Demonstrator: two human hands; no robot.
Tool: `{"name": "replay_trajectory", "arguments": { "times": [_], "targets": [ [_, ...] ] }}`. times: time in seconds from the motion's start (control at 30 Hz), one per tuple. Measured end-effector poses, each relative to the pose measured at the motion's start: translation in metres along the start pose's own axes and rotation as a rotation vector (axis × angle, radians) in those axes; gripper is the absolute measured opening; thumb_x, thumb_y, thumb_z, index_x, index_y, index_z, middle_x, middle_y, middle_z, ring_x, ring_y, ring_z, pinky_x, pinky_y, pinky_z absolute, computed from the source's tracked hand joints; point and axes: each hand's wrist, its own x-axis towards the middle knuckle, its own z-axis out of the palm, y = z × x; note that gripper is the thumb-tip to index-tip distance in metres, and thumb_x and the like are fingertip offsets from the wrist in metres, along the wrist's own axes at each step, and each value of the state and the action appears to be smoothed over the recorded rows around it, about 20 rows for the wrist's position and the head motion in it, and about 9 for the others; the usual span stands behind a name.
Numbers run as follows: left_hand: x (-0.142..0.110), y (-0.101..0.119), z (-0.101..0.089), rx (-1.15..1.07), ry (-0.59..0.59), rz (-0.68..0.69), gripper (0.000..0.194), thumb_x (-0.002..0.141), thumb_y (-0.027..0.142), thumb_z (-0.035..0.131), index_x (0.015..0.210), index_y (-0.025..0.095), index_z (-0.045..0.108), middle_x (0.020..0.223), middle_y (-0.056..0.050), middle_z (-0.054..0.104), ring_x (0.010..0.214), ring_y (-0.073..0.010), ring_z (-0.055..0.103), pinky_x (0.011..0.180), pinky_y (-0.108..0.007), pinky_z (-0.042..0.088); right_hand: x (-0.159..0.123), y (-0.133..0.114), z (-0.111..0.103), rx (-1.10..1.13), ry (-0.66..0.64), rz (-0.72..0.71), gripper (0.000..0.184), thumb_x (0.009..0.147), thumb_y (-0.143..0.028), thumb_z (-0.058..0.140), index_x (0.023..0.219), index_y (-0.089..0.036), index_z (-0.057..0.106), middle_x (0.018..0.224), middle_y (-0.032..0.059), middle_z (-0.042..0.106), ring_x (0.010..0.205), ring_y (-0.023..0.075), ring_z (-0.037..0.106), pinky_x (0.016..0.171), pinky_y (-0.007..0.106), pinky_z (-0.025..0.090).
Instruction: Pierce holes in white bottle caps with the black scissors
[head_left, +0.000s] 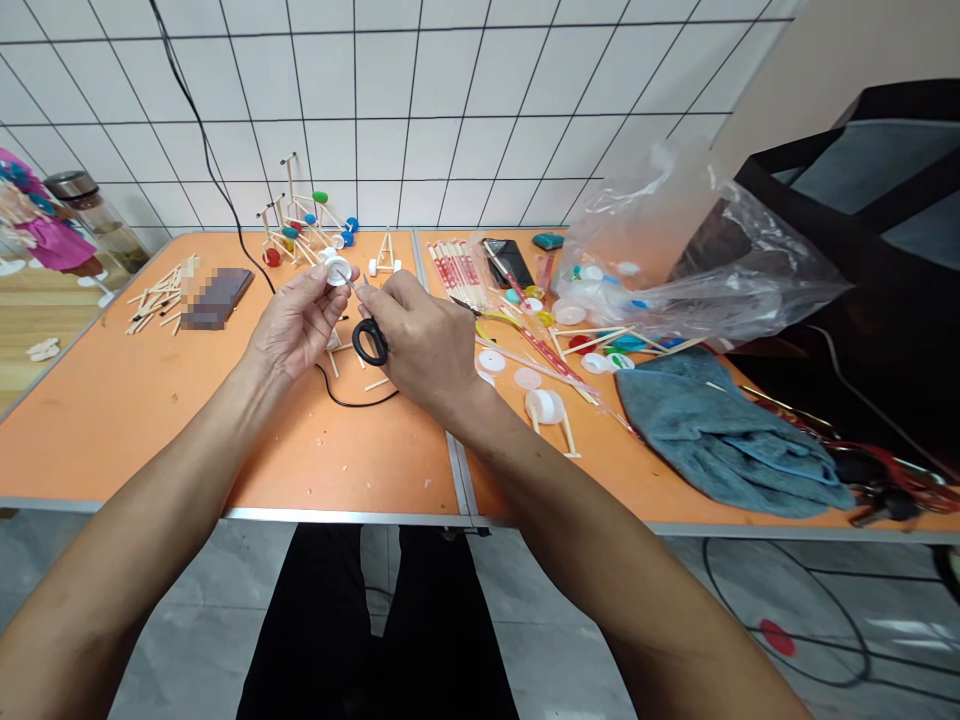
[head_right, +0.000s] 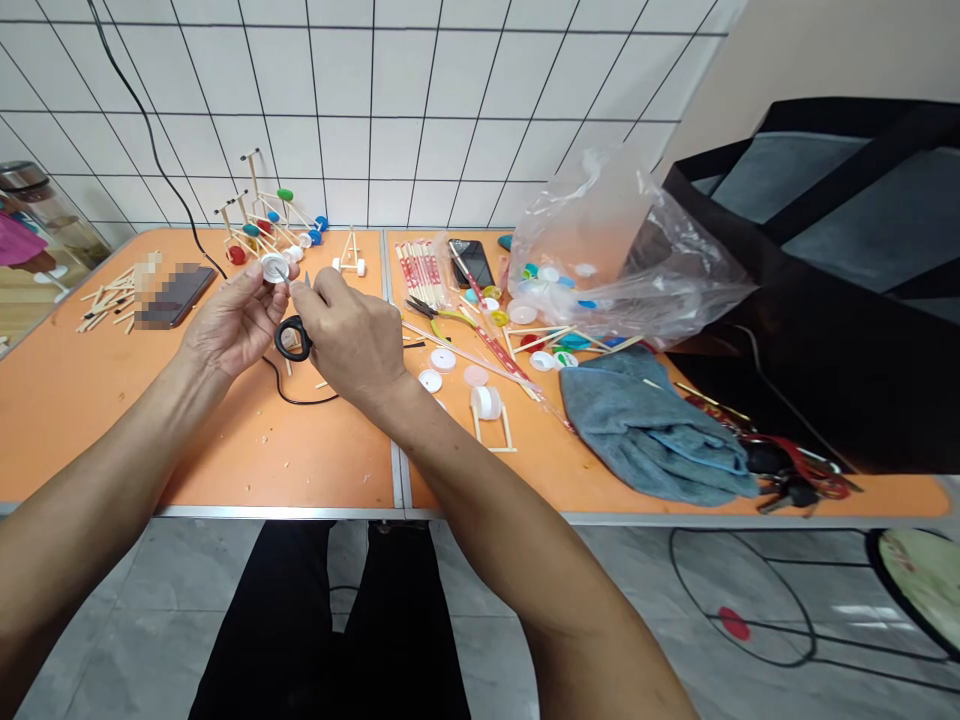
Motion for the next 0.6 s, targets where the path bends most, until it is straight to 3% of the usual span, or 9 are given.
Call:
{"name": "replay_trajectory", "arguments": {
  "times": [0.6],
  "targets": [
    [0.0022, -0.002, -0.0027, 0.026, -0.004, 0.005, 0.008, 0.097, 0.022, 0.091, 0.099, 0.021, 0.083, 0.102, -0.004, 0.088, 0.089, -0.0122, 0.085, 0.083, -0.016, 0.07, 0.0005, -0.0014, -0.0006, -0.006, -0.013, 0.009, 0.04, 0.118, -0.018, 0.042, 0.128, -0.022, 0.081, 0.113, 0.008, 0.076, 0.078, 0.0163, 0.056, 0.065, 0.035, 0.028]
  ]
}}
